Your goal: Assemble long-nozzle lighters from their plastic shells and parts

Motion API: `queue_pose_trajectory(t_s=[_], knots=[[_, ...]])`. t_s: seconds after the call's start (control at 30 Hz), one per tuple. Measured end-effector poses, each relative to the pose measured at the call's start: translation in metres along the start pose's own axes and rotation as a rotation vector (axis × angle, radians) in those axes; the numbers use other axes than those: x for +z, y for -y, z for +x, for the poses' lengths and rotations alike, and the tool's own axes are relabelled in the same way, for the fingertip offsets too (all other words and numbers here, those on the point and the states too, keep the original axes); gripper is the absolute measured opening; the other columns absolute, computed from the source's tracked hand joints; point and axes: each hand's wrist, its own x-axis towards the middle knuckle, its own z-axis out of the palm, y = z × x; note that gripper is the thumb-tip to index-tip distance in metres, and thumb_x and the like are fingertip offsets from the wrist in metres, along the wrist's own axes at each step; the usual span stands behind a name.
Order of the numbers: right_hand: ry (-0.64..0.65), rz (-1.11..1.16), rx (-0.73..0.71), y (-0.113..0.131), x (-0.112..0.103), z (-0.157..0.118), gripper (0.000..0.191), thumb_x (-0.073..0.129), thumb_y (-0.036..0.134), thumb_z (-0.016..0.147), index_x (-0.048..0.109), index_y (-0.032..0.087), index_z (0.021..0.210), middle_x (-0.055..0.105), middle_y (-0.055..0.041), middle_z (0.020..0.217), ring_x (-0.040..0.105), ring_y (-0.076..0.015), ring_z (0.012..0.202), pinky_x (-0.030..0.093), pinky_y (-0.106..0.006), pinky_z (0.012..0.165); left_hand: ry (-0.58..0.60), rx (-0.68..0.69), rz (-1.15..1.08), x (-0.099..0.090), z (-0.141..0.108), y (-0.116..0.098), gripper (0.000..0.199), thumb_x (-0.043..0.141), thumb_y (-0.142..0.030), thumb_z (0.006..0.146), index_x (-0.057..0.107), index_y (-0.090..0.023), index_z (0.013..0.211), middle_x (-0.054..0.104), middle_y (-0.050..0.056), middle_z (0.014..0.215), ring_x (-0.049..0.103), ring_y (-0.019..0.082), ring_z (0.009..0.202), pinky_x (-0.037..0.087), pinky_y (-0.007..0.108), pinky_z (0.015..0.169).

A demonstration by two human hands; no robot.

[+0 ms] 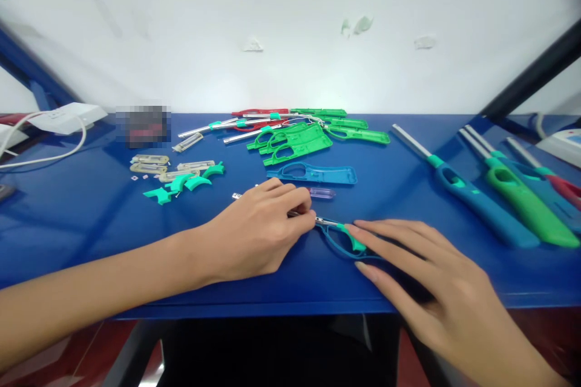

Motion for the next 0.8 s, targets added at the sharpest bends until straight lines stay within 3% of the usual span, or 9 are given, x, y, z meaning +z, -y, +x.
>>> queue_pose_trajectory(t_s=[0.17,0.33,0.47,0.8], knots=[[-0.016,0.009,0.004,0.0008,0.0013,-0.0024,0.041,0.060,0.032,0.106,0.063,0.035,0.146,0.074,-0.0007,0.136,0.069,-0.0248,0.123,0.058,-0.043,0.100,-0.059,-0.042,-0.053,0.0032,-0.0019,-0.0001,0.028,0.049,-0.016,0.110,0.075,-0.014,0.099,0.071,0.008,0.099,0.066,0.020,0.086,0.052,0.034,0.082],[-0.054,0.010,0.053,0.0026,0.0015,-0.0067,0.047,0.061,0.035,0.106,0.055,0.033,0.153,0.072,-0.0025,0.137,0.068,-0.0250,0.122,0.056,-0.043,0.102,-0.076,-0.109,-0.149,0.0057,-0.0044,0.0015,0.017,0.056,-0.020,0.109,0.073,-0.016,0.108,0.072,0.006,0.103,0.068,0.019,0.093,0.052,0.033,0.086],[-0.093,-0.010,0.096,0.0034,0.0031,-0.0053,0.046,0.062,0.039,0.105,0.057,0.033,0.151,0.073,-0.0020,0.132,0.068,-0.0250,0.119,0.054,-0.042,0.099,-0.084,-0.116,-0.167,0.0067,-0.0056,0.0004,0.019,0.057,-0.021,0.109,0.071,-0.015,0.121,0.073,0.008,0.110,0.069,0.020,0.100,0.054,0.033,0.090],[-0.148,0.006,0.136,0.0047,0.0024,-0.0050,0.037,0.065,0.039,0.104,0.063,0.029,0.140,0.073,-0.0024,0.129,0.067,-0.0230,0.117,0.052,-0.038,0.100,-0.058,-0.093,-0.213,0.0073,-0.0036,-0.0005,0.024,0.055,-0.021,0.110,0.072,-0.015,0.126,0.074,0.009,0.114,0.068,0.021,0.102,0.054,0.037,0.093]])
